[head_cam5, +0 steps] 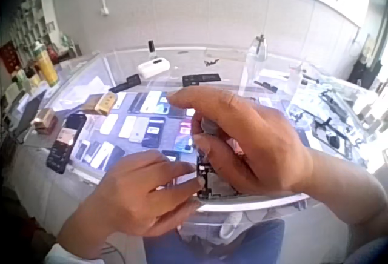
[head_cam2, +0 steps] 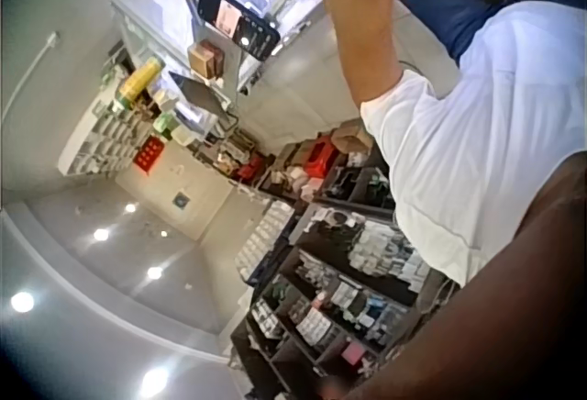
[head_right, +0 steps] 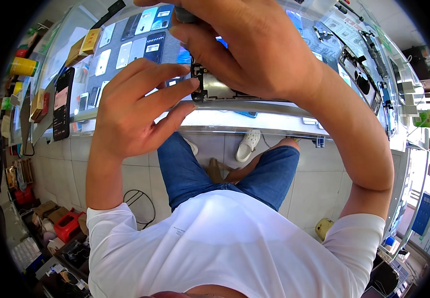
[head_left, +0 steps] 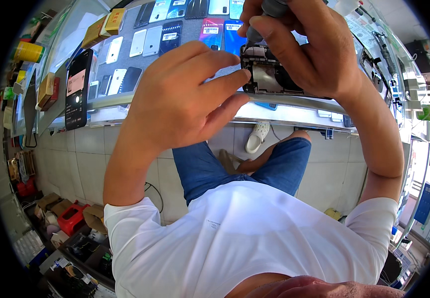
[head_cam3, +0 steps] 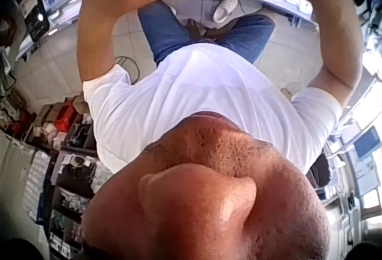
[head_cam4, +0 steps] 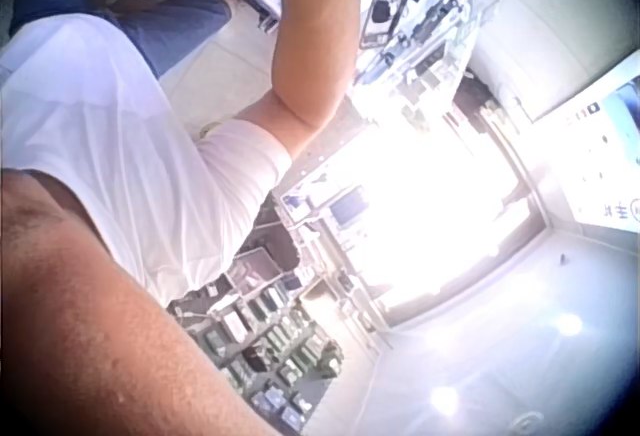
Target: The person disassembles and reassembles internal components of a smartphone on a glass counter using a screwdriver and tweezers.
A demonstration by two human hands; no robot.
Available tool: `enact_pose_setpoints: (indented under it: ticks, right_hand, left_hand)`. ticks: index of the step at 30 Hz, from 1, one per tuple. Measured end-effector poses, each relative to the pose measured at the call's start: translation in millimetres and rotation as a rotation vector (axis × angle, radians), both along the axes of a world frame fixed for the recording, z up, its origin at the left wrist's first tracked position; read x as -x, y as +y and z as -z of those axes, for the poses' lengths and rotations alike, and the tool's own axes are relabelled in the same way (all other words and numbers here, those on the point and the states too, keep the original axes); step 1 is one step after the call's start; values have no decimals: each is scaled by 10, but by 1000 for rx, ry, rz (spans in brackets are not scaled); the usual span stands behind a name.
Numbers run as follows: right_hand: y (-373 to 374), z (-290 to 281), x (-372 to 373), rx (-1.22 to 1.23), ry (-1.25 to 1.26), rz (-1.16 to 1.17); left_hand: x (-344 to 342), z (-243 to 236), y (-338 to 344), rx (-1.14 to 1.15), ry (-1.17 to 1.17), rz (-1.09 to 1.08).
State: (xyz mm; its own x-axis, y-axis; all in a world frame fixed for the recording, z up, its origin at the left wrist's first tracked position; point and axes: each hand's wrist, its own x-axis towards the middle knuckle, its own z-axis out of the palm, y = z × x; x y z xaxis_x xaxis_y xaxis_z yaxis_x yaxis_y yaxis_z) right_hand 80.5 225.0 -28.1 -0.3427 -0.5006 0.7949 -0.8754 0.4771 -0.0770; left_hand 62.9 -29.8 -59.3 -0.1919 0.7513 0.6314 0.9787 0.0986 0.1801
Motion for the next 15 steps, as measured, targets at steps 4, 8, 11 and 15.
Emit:
enact_pose_setpoints:
  ticks: [4, 8, 11, 15]
  right_hand:
    - [-13, -115, -27, -52, -31, 34]
    - [-74, -391, -103, -166, -104, 35]
    - [-60, -426, -14, -130, -125, -91]
    - [-51, -554, -83, -224, -222, 22]
  left_hand:
    - [16, 19, 7, -19, 33, 11]
    - [8, 29, 2, -38, 43, 6]
    - [2, 10, -7, -40, 42, 7]
    - [-15, -5, -14, -23, 14, 2]
